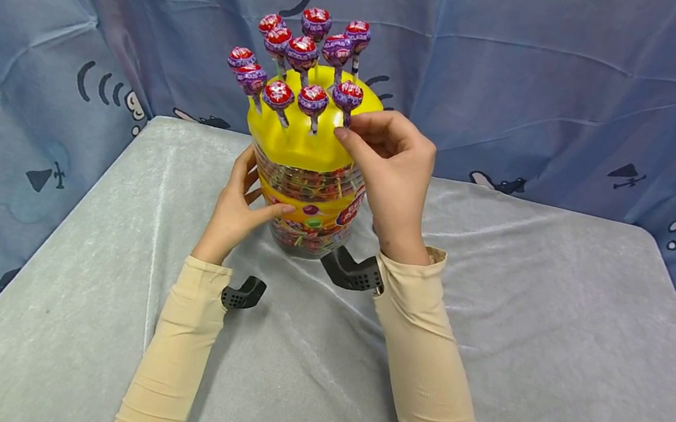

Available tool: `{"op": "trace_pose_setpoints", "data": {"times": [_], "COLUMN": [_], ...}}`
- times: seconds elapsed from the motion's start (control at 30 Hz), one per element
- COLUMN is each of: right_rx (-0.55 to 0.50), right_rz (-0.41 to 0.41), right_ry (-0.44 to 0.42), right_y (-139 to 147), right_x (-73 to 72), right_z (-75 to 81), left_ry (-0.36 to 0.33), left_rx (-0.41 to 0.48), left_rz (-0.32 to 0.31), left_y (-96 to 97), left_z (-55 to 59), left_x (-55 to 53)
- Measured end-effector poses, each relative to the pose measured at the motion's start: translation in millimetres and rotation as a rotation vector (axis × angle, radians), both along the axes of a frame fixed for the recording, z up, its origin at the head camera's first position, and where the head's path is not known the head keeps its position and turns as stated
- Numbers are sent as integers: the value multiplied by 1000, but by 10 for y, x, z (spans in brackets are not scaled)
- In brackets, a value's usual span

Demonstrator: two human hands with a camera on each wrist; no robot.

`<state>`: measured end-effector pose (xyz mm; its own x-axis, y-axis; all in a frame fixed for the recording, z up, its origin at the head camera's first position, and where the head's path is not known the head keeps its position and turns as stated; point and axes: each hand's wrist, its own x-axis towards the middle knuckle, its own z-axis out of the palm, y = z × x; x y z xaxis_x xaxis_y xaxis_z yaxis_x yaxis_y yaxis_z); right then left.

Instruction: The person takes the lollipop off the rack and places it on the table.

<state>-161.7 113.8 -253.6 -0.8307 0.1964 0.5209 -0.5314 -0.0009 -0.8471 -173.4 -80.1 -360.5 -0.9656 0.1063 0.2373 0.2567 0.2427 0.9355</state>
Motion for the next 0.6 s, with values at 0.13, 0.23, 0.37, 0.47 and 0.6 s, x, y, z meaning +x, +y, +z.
{"op": "trace_pose_setpoints", "data": {"times": [0.13, 0.23, 0.37, 0.47, 0.6], "right_rx": [-5, -21, -20, -13, -15], "right_rz": [-5, -4, -9, -17, -20], "right_ry": [-4, -5, 4, 19, 40], "right_y": [3, 9, 14, 13, 7], "right_x": [-13, -20, -28, -36, -45], "right_z": [4, 5, 9, 15, 30], "left_ry": [1, -1, -1, 2, 3], "left_rx": [-3, -4, -2, -1, -2], "left_rz": [2, 2, -1, -2, 0], "left_y": [-2, -2, -4, -4, -4], "left_z": [5, 2, -4, -7, -10], "left_x": [-3, -8, -12, -13, -16]}}
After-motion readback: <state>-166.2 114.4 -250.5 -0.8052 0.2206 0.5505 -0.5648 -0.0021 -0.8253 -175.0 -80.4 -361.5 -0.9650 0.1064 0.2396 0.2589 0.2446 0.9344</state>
